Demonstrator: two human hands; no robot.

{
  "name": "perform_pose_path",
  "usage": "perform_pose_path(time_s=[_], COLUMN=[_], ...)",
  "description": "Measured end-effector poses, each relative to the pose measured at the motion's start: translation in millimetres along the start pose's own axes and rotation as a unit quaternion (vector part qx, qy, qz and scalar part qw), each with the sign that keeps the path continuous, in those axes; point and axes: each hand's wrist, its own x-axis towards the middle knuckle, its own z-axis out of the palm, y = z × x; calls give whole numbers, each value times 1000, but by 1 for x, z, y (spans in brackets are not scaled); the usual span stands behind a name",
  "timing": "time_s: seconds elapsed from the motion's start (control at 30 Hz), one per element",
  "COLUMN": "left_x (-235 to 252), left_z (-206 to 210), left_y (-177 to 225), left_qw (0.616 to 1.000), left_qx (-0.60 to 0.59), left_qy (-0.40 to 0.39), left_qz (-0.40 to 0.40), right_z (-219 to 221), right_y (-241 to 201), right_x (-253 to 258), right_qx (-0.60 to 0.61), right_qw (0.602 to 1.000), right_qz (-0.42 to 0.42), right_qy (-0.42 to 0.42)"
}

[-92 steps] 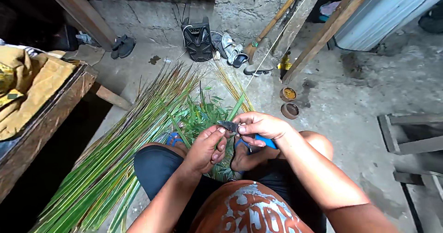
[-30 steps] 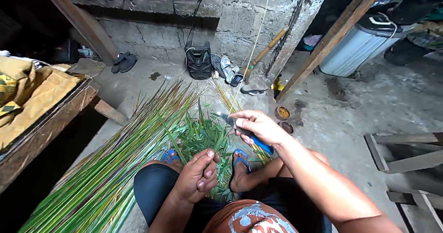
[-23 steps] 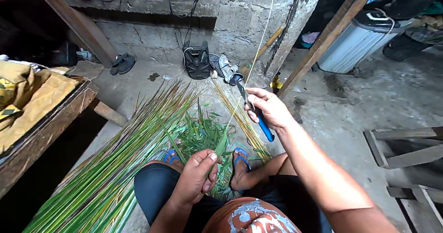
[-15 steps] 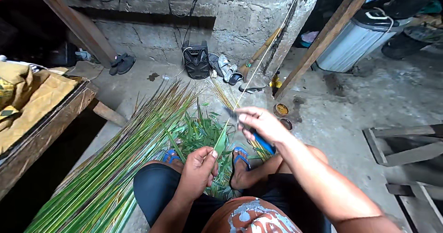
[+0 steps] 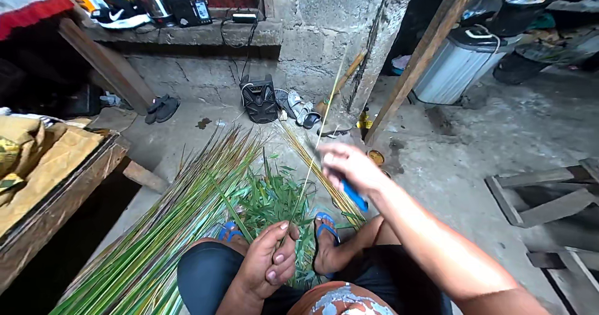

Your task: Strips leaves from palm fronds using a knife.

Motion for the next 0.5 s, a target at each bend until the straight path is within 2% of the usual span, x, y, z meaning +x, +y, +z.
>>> perform_pose_path(time_s=[0.07, 0.1, 0.23, 0.33, 0.43, 0.5], left_x=[1, 1, -9, -19, -32, -38], left_z=[-5, -8, -12, -17, -27, -32], left_y=[0, 0, -5, -5, -11, -17], left_qw=[1000, 999, 998, 993, 990, 989], left_qx=[-21, -20, 17, 71, 123, 144], left_qy=[-19, -22, -40, -64, -37, 12], left_qz=[-10, -14, -52, -74, -51, -10], right_z=[20, 22, -15, -54, -88, -101], right_y=[18, 21, -16, -52, -84, -89], right_x=[-15, -18, 2, 24, 43, 53], right_qx=[12, 27, 9, 13, 45, 103], right_qw=[998, 997, 999, 997, 991, 971], right_qz=[10, 0, -13, -32, -62, -83], right_qy=[-66, -69, 39, 74, 112, 201])
